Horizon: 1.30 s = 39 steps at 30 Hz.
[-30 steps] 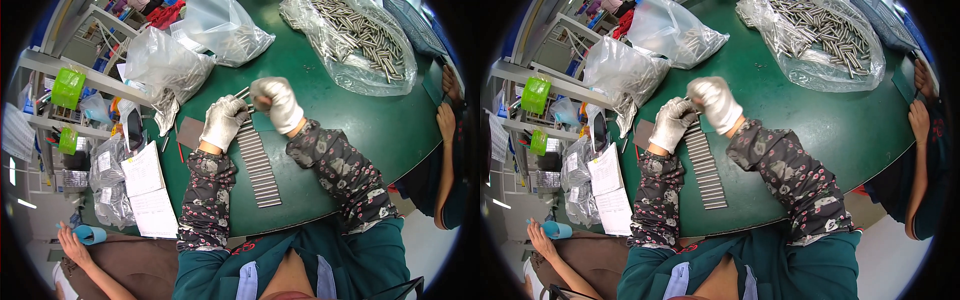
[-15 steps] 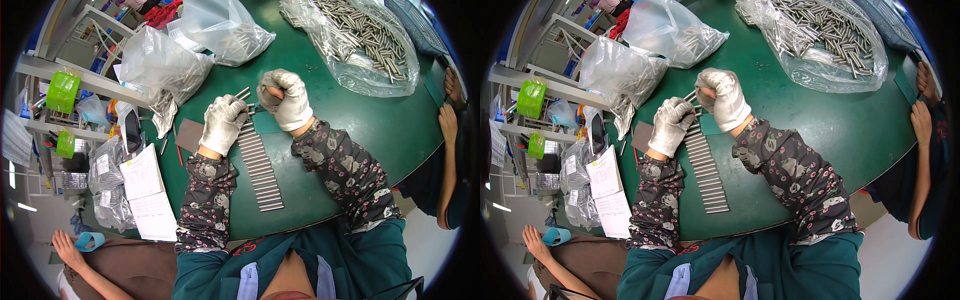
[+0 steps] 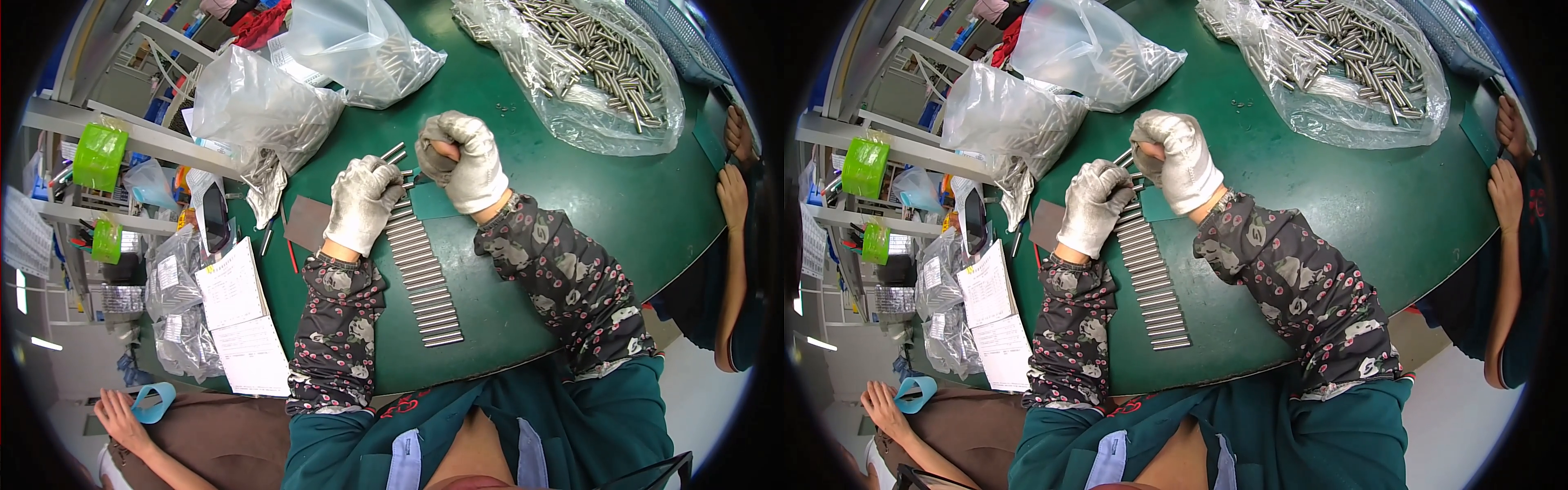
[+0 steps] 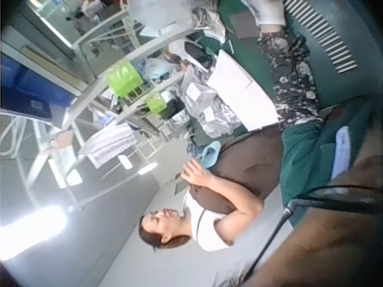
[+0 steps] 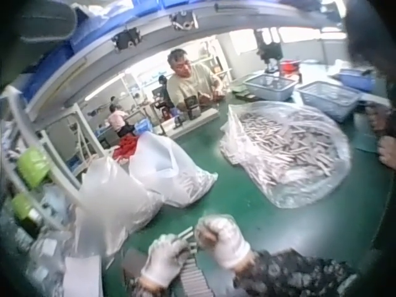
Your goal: Inspecting and aligning small metal pins on a workbench for production quality control.
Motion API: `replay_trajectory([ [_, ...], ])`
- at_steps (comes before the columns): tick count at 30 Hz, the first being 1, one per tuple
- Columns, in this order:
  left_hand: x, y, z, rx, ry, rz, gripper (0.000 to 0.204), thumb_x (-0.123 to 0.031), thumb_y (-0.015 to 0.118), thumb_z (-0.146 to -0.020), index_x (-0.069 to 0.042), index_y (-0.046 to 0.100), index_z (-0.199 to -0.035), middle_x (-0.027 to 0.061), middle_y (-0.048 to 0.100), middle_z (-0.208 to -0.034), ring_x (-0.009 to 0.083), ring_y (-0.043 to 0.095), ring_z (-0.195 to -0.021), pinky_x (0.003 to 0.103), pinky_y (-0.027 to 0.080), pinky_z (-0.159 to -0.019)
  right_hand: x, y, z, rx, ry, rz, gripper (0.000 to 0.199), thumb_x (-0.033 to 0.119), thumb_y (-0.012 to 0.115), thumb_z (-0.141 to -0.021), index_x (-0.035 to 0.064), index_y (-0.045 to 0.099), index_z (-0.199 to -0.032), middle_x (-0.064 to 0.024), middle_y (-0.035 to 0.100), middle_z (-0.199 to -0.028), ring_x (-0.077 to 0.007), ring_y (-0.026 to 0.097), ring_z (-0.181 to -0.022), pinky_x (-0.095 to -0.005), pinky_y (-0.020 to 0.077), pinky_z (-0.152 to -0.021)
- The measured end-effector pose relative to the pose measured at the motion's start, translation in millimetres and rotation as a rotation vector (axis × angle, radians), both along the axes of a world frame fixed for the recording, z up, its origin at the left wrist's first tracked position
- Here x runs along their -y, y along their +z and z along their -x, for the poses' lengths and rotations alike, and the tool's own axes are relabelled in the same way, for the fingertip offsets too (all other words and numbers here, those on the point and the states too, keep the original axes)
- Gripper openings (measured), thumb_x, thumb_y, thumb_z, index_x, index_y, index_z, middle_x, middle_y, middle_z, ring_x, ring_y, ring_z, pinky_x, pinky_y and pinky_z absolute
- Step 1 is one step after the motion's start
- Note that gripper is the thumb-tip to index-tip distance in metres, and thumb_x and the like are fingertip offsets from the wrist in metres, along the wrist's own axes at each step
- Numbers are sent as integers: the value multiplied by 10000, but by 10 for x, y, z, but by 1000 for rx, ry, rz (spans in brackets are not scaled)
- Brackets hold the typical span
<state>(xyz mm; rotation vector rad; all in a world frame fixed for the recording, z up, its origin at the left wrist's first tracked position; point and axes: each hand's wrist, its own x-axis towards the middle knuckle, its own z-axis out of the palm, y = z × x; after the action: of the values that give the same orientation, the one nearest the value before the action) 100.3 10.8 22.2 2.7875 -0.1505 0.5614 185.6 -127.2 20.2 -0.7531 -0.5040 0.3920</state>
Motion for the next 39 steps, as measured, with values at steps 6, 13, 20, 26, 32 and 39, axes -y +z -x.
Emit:
replay_trajectory([
  [6,3,-4,-4,10,-14,18,191,-15,669,-615,-70,596,-784,57,556,-764,250,542,-743,341,440,-656,-3,-5,-7,-5,-11,-6,363,267,391,-839,117,285,-526,12,253,-483,-101,246,-402,-249,186,-380],
  [13,-36,-24,-37,-11,-13,25,152,-67,673,-628,-89,601,-760,48,559,-758,254,541,-748,360,440,-656,-16,4,13,145,-11,88,412,322,401,-847,103,295,-514,12,244,-476,-91,250,-409,-240,185,-388],
  [20,-52,-61,-66,-27,5,-13,120,-132,668,-655,-117,618,-764,37,562,-765,250,544,-775,370,443,-671,-67,58,97,321,-12,230,416,323,414,-847,84,313,-522,14,284,-497,-75,265,-425,-233,194,-409],
  [26,-21,-52,-20,10,-9,38,194,-32,674,-642,-66,597,-817,67,567,-783,260,552,-764,349,443,-671,30,90,41,1,82,67,414,313,389,-853,110,281,-508,4,259,-472,-100,240,-399,-248,187,-388],
  [32,12,-37,14,30,0,99,218,-1,674,-618,-60,594,-812,68,566,-780,254,554,-760,339,448,-672,31,-10,12,-8,43,25,392,306,402,-843,107,302,-520,6,259,-473,-100,242,-408,-246,188,-392],
  [39,-15,-48,-14,26,-21,67,206,-1,666,-629,-57,598,-815,68,564,-770,254,550,-744,342,444,-656,37,10,29,91,52,35,388,303,415,-827,98,299,-518,2,264,-483,-102,247,-417,-250,196,-405],
])
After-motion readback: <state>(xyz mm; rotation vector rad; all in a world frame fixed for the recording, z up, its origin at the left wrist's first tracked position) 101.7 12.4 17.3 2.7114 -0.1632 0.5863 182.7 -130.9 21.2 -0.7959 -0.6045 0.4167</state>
